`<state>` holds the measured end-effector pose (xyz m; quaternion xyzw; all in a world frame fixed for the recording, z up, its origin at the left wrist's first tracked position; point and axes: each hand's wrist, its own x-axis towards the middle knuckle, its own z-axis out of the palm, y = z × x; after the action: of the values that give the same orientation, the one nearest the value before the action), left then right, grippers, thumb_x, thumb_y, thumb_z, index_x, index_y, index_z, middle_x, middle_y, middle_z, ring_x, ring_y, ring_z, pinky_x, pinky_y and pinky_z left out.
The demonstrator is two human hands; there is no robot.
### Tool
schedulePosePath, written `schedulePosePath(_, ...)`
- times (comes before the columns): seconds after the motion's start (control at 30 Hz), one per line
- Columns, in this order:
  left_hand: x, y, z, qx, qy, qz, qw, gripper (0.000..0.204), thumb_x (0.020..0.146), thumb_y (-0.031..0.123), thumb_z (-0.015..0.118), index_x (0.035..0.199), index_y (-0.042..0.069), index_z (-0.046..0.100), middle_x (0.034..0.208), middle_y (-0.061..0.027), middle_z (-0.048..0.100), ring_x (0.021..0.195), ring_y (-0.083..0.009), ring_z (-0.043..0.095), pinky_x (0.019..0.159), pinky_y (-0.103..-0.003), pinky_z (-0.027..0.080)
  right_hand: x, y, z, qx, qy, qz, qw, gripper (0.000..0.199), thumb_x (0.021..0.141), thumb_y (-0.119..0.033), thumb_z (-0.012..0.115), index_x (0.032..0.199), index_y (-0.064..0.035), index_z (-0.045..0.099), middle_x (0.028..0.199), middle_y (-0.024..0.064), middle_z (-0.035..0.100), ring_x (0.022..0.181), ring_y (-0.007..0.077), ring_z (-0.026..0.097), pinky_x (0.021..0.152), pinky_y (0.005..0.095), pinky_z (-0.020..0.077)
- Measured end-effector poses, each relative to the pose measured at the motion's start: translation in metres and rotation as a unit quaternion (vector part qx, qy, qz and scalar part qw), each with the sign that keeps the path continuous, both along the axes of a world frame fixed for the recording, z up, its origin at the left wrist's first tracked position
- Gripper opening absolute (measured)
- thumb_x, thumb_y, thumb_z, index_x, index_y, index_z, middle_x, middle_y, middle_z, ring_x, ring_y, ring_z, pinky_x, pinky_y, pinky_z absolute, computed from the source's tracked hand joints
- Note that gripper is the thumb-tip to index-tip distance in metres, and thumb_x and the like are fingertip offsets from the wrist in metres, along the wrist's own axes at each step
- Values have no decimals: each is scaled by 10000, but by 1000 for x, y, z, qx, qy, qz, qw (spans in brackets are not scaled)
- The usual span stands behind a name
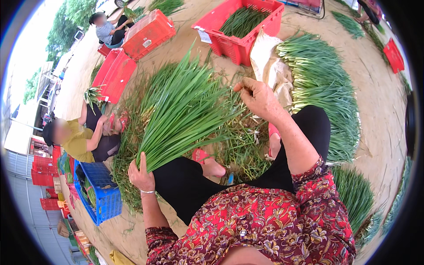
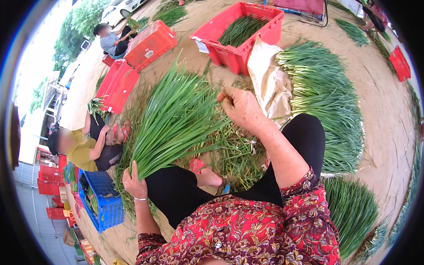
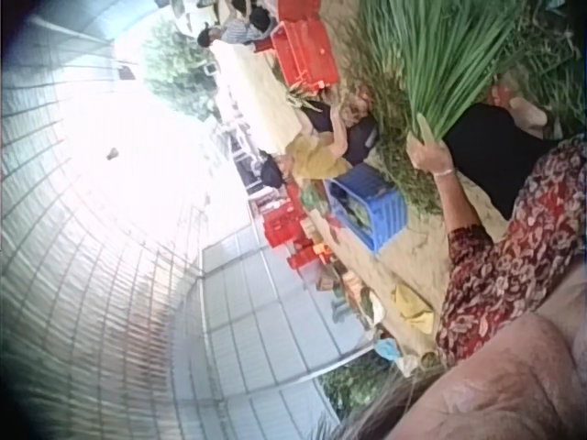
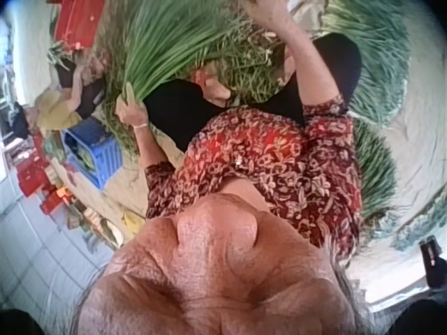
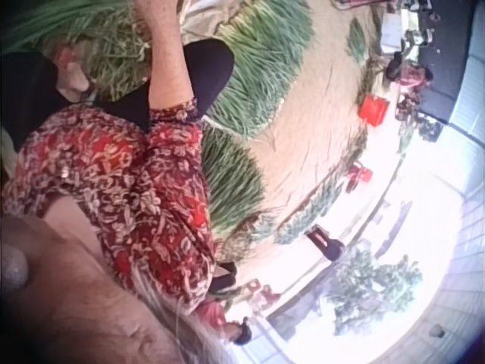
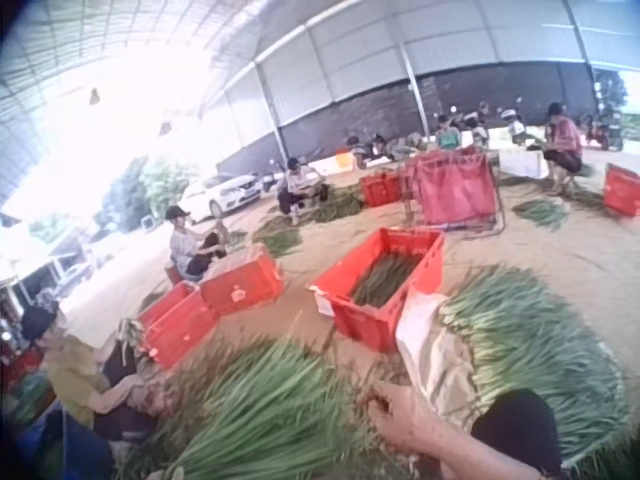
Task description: The person bundles green leaves by hand, selecting individual stalks, aligning them into a bunch, and wrapping a leaf around the base to secure them.
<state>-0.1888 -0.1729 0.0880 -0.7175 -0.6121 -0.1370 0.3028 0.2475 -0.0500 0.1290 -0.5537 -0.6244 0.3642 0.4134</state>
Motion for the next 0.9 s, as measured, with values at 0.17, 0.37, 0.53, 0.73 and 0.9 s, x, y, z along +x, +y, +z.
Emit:
schedulePosePath(0.17, -1, 1, -2, 13, 3, -13, 1000, 567, 754, 87, 644, 1308, 192, 582, 1036, -198, 573, 901, -376, 591, 788, -464, 481, 1, 34, -19, 159, -55, -12, 986, 173, 879, -141, 608, 1016, -80, 694, 950, 93, 571, 918, 236, 519, 839, 356, 420)
schedulePosePath(0.37, 6, 5, 4, 17, 23, -30, 999, 520, 786, 109, 639, 1295, 203, 587, 1022, -188, 574, 880, -367, 594, 765, -457, 484, -27, 60, -45, 104, -66, 18, 992, 286, 918, -344, 570, 1128, -179, 671, 1120, 126, 592, 1140, 367, 442, 984, 532, 331)
schedulePosePath(0.53, 4, 5, 4, 23, 25, -41, 999, 480, 813, 149, 648, 1285, 215, 587, 1000, -180, 575, 858, -363, 594, 743, -457, 485, -37, 55, -40, 82, -107, 16, 991, 283, 900, -260, 549, 1156, -155, 606, 1037, 52, 661, 1065, 311, 544, 941, 534, 344)
schedulePosePath(0.73, 14, 13, 8, 36, 26, -66, 997, 475, 840, 179, 644, 1306, 218, 563, 993, -184, 578, 844, -361, 596, 727, -454, 486, -25, 85, -81, 62, 154, -37, 985, 292, 842, 2, 582, 1115, -21, 480, 961, 92, 667, 913, 237, 639, 821, 343, 491)
schedulePosePath(0.9, 12, 10, 7, 40, 17, -65, 997, 478, 837, 171, 642, 1307, 221, 565, 984, -183, 579, 838, -360, 596, 728, -454, 486, -32, 73, -62, -12, 275, 3, 961, 337, 819, 88, 600, 1117, 0, 469, 901, 88, 667, 870, 136, 624, 813, 271, 496)
